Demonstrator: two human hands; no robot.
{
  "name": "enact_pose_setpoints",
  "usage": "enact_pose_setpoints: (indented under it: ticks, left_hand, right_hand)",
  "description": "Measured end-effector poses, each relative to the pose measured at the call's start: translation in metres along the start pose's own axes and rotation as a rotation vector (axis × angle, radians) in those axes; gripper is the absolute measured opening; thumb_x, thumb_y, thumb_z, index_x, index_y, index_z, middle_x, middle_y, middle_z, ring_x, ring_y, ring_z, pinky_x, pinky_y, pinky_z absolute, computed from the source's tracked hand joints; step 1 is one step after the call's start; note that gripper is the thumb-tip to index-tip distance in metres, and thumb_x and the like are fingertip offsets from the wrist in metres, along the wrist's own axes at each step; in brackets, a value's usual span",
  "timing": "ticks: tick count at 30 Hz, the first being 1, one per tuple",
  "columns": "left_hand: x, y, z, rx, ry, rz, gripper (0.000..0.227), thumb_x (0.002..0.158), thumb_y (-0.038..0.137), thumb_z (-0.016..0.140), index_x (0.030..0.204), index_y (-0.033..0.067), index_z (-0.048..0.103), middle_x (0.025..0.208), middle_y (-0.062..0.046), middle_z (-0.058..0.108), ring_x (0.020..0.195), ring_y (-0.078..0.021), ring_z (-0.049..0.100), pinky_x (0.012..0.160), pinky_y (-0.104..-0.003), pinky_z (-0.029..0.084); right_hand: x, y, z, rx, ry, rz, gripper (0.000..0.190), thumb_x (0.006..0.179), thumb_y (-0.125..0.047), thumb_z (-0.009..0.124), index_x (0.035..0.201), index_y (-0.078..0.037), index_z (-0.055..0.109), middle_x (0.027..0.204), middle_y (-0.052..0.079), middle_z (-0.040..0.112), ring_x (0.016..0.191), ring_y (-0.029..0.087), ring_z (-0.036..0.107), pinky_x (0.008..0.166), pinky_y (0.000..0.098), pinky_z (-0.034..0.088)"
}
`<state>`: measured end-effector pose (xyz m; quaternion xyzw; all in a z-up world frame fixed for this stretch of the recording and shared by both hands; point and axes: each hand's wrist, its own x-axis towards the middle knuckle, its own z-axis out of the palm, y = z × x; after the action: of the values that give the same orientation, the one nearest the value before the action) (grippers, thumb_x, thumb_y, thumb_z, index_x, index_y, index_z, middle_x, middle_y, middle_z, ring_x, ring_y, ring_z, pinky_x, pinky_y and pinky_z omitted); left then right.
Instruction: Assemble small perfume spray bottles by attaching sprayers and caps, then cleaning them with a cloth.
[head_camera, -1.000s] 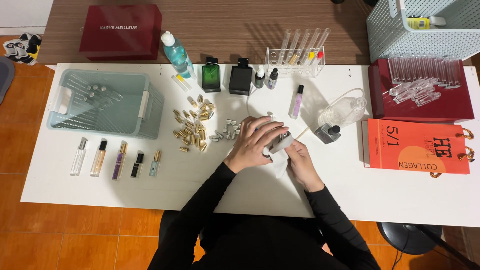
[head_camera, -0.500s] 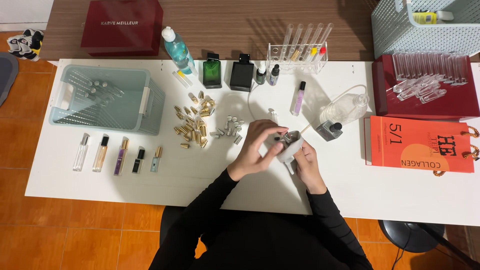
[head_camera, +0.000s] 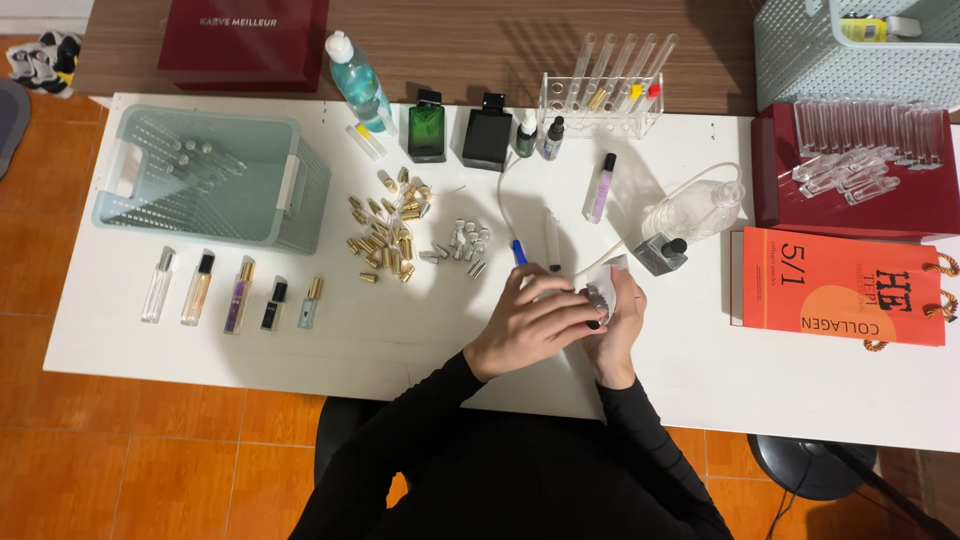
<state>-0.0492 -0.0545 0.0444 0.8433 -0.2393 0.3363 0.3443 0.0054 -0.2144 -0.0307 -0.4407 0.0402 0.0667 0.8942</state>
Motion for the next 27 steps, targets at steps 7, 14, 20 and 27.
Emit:
enact_pose_setpoints:
  ticks: [7, 14, 20, 27]
  left_hand:
    - [-0.002, 0.005, -0.033, 0.165, -0.009, 0.047, 0.032, 0.085, 0.024, 0.087, 0.116, 0.0212, 0.079, 0.114, 0.007, 0.072, 0.115, -0.0138, 0.060, 0.107, -0.043, 0.040]
    - [0.010, -0.020, -0.154, 0.211, 0.018, -0.211, 0.033, 0.077, 0.016, 0.090, 0.107, 0.0187, 0.075, 0.100, 0.005, 0.070, 0.101, -0.0224, 0.060, 0.097, -0.040, 0.040]
    - [0.001, -0.071, -0.282, 0.571, 0.103, -0.303, 0.022, 0.099, 0.009, 0.086, 0.117, 0.0079, 0.073, 0.107, -0.004, 0.070, 0.104, -0.0243, 0.062, 0.099, -0.040, 0.039]
    - [-0.067, -0.168, -0.382, 0.722, 0.113, -0.404, 0.017, 0.100, 0.005, 0.082, 0.097, 0.0030, 0.066, 0.095, -0.006, 0.066, 0.087, -0.0203, 0.063, 0.079, -0.036, 0.049]
  right_hand:
    - [-0.010, -0.023, 0.055, 0.022, 0.187, 0.260, 0.021, 0.104, -0.023, 0.052, 0.100, -0.006, 0.063, 0.078, -0.001, 0.060, 0.068, 0.010, 0.057, 0.062, 0.0276, 0.045]
    - [-0.009, -0.025, 0.028, -0.101, 0.014, 0.237, 0.024, 0.108, -0.027, 0.046, 0.093, -0.010, 0.053, 0.068, -0.001, 0.047, 0.050, 0.011, 0.039, 0.045, 0.0286, 0.029]
    - [-0.004, -0.019, -0.035, -0.237, -0.021, 0.149, 0.023, 0.114, -0.022, 0.043, 0.104, -0.004, 0.055, 0.086, 0.001, 0.057, 0.070, 0.012, 0.051, 0.067, 0.0297, 0.041]
    - [-0.026, -0.059, -0.001, -0.365, -0.024, 0.105, 0.029, 0.115, -0.031, 0.045, 0.101, -0.006, 0.052, 0.077, 0.006, 0.050, 0.057, 0.016, 0.041, 0.053, 0.0323, 0.030]
